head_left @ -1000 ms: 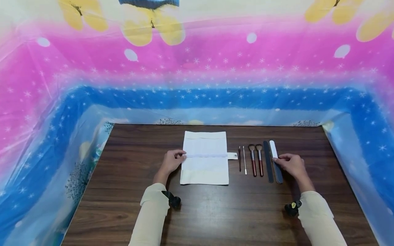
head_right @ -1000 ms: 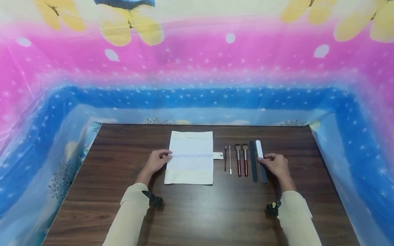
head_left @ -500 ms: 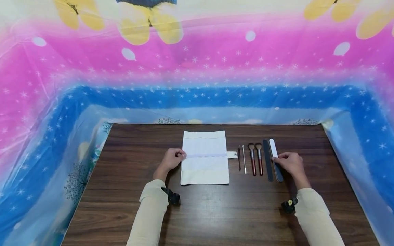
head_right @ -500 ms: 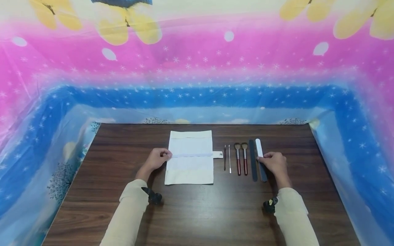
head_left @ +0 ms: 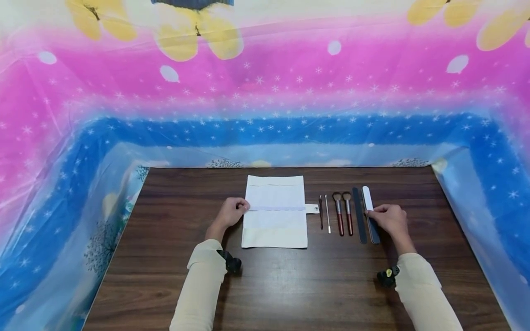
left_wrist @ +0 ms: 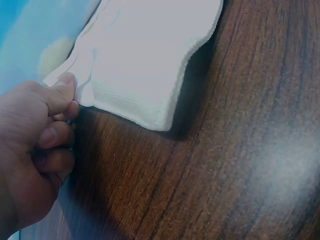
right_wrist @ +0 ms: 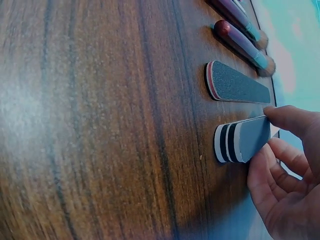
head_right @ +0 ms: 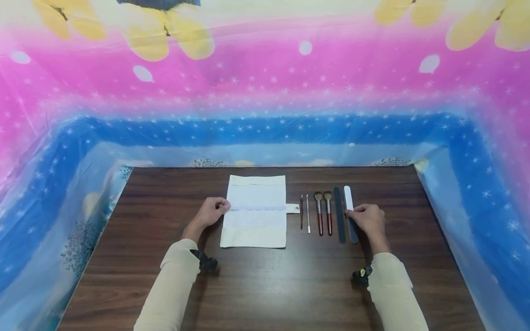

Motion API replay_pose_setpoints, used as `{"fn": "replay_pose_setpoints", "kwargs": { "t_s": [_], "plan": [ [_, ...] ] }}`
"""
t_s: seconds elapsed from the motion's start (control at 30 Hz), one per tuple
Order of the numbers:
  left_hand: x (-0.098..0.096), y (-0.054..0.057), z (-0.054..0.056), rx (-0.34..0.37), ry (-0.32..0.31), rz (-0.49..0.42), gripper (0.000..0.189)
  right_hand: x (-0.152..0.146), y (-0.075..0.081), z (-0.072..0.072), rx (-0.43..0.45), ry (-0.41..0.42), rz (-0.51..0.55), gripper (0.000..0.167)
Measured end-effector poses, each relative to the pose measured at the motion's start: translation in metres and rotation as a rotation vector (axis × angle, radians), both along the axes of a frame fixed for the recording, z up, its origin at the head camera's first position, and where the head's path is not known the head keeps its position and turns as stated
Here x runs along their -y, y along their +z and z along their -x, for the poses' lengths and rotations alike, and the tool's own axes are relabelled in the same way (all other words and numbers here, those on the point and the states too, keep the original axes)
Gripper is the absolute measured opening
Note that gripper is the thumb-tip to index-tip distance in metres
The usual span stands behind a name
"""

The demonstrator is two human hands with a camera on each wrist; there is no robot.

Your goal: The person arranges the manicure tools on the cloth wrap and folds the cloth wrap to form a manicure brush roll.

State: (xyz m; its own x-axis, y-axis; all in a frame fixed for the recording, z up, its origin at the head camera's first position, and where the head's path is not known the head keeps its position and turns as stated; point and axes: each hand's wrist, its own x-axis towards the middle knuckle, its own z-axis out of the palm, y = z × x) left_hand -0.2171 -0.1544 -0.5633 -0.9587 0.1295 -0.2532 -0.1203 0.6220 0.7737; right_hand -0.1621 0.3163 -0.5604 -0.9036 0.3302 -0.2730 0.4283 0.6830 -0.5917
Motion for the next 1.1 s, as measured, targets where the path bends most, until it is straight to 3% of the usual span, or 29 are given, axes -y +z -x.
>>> {"fn": "replay_pose_setpoints", "kwargs": {
  "t_s": [0.47, 0.83, 1.1],
  "plan": [
    [-0.002, -0.006, -0.004, -0.001, 0.067, -0.023, 0.014, -0.005, -0.002, 0.000, -0.027, -0.170, 0.051, 0.049],
    [-0.004, -0.003, -0.002, 0.030, 0.065, 0.031, 0.014, -0.005, 0.009, 0.004, -0.034, -0.199, 0.072, 0.050],
    [-0.006, 0.000, -0.004, 0.036, 0.062, 0.058, 0.014, 0.001, 0.019, 0.009, -0.019, -0.214, 0.220, 0.055]
  ]
}}
